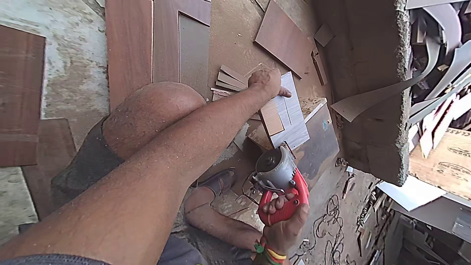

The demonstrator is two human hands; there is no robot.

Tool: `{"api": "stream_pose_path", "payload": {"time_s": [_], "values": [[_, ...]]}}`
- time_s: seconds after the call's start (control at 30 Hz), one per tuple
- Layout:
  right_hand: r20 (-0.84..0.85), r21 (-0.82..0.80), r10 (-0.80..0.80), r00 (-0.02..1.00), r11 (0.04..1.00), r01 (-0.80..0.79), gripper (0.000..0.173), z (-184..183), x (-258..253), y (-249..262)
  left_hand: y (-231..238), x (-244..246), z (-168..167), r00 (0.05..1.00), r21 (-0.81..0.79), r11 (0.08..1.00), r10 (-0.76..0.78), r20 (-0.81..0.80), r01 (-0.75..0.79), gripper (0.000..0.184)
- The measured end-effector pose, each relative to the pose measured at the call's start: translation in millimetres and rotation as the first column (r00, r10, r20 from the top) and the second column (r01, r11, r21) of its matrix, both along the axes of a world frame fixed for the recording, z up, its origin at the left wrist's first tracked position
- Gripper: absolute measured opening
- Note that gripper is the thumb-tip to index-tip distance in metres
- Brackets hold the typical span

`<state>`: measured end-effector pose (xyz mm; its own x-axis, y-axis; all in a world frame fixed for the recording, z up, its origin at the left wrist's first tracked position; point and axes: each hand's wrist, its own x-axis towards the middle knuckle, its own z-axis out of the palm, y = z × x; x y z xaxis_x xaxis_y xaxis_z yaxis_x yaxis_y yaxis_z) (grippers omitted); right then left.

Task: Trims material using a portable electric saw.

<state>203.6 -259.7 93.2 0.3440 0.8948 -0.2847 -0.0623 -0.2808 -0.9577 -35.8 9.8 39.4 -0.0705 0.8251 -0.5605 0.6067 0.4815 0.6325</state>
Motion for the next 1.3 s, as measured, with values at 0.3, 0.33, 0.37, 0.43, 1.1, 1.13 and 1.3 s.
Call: {"api": "stream_pose_path", "payload": {"time_s": [0.3,0.33,0.37,0.43,1.1,1.13,1.3], "values": [[0.023,0.0,0.004,1.0,1.0,-0.004,0.067,0.9,0.0,2.6,-0.6,-1.2,0.3,1.0,-0.004,1.0,-0.008,0.012,0.008,0.077],[0.029,0.01,0.012,1.0,1.0,-0.012,0.067,0.1,0.7,3.0,-0.7,-1.4,0.6,1.0,-0.006,1.0,-0.01,0.012,0.01,0.077],[0.032,0.017,0.018,0.999,1.0,-0.018,0.067,-0.2,1.0,3.4,-0.7,-1.4,0.4,1.0,-0.005,1.0,-0.012,0.009,0.013,0.077],[0.025,0.021,0.024,0.999,0.999,-0.025,0.066,0.2,1.4,4.2,-0.3,-1.2,-0.1,1.0,0.0,1.0,-0.012,0.006,0.012,0.077],[0.064,0.014,-0.007,0.998,1.0,0.006,0.068,0.0,0.5,11.6,0.3,-1.2,0.2,1.0,0.002,1.0,-0.006,0.01,0.006,0.075],[0.063,0.015,-0.005,0.998,1.0,0.004,0.068,-0.1,0.4,12.0,0.4,-1.5,0.3,1.0,0.002,1.0,-0.006,0.011,0.006,0.075],[0.058,0.019,-0.01,0.998,1.0,0.009,0.065,2.0,-1.2,13.6,0.0,-0.7,-0.2,1.0,0.017,1.0,-0.008,0.007,0.008,0.074]]}}
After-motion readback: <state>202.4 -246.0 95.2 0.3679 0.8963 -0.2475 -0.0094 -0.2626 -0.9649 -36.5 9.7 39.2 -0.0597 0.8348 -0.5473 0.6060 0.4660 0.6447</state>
